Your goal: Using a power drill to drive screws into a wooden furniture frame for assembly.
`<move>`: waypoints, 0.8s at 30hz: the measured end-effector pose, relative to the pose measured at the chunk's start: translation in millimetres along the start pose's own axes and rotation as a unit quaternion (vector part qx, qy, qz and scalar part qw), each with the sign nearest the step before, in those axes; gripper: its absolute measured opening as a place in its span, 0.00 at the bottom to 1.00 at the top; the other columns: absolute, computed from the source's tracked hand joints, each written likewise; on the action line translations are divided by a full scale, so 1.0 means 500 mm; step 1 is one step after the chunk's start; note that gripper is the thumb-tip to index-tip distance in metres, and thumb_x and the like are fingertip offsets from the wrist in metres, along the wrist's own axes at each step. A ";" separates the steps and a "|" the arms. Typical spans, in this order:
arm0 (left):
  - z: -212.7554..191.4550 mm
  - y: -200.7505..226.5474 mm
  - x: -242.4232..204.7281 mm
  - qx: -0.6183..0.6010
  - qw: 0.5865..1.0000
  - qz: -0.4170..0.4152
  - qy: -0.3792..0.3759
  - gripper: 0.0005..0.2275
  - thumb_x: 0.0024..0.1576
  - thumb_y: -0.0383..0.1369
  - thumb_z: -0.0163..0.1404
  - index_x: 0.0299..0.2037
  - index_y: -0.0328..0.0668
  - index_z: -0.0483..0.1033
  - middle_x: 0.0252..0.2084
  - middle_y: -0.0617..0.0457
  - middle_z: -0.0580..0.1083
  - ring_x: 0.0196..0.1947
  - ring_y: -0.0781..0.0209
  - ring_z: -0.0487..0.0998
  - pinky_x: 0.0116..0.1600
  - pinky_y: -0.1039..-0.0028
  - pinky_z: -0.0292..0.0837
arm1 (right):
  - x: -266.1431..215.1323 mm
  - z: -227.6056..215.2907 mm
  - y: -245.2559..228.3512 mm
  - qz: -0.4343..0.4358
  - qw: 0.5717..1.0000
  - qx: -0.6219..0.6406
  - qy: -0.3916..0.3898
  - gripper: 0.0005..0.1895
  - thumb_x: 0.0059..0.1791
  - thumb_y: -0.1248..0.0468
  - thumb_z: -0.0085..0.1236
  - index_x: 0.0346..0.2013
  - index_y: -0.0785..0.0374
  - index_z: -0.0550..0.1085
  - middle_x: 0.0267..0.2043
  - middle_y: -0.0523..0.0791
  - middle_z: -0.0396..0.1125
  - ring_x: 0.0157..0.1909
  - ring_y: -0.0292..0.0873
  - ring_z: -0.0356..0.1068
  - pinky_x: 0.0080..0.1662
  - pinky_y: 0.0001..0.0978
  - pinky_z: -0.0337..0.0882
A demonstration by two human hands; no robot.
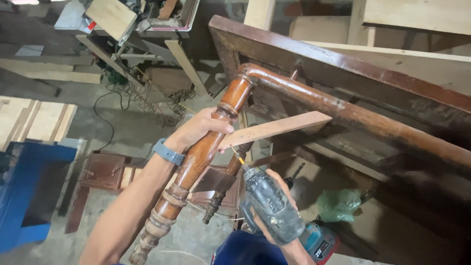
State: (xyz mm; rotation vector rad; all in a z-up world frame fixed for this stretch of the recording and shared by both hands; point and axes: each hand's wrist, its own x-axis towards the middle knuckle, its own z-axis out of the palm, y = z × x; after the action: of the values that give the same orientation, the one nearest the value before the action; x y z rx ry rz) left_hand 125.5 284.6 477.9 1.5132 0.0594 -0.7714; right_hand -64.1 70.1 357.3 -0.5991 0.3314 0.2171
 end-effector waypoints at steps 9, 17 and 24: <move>0.002 -0.002 -0.004 -0.005 1.000 -0.012 0.009 0.19 0.45 0.30 0.60 0.44 0.33 0.67 0.26 0.45 0.69 0.15 0.51 0.74 0.21 0.67 0.75 | -0.008 0.031 -0.032 -0.259 0.871 -0.408 -0.089 0.42 0.40 0.68 0.68 0.68 0.63 0.63 0.67 0.48 0.66 0.65 0.42 0.68 0.68 0.35 0.65; 0.007 -0.003 -0.005 -0.001 0.999 -0.018 0.032 0.17 0.45 0.30 0.60 0.41 0.35 0.67 0.29 0.47 0.66 0.19 0.54 0.72 0.23 0.65 0.79 | -0.005 0.040 -0.047 -0.273 0.877 -0.372 -0.132 0.41 0.43 0.60 0.67 0.69 0.63 0.61 0.67 0.49 0.64 0.67 0.44 0.67 0.68 0.37 0.67; -0.001 -0.012 -0.002 -0.013 1.000 0.003 -0.006 0.17 0.48 0.28 0.59 0.44 0.35 0.66 0.29 0.47 0.68 0.17 0.52 0.75 0.23 0.66 0.78 | -0.004 0.036 -0.035 -0.189 0.946 -0.231 -0.124 0.45 0.38 0.73 0.71 0.69 0.65 0.62 0.61 0.49 0.69 0.50 0.40 0.74 0.52 0.31 0.79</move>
State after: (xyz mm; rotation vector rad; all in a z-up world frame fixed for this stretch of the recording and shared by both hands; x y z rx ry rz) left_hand 121.9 286.3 473.1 1.4843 0.0562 -0.7725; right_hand -56.6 66.2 380.9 -1.0733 -0.0897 -0.0046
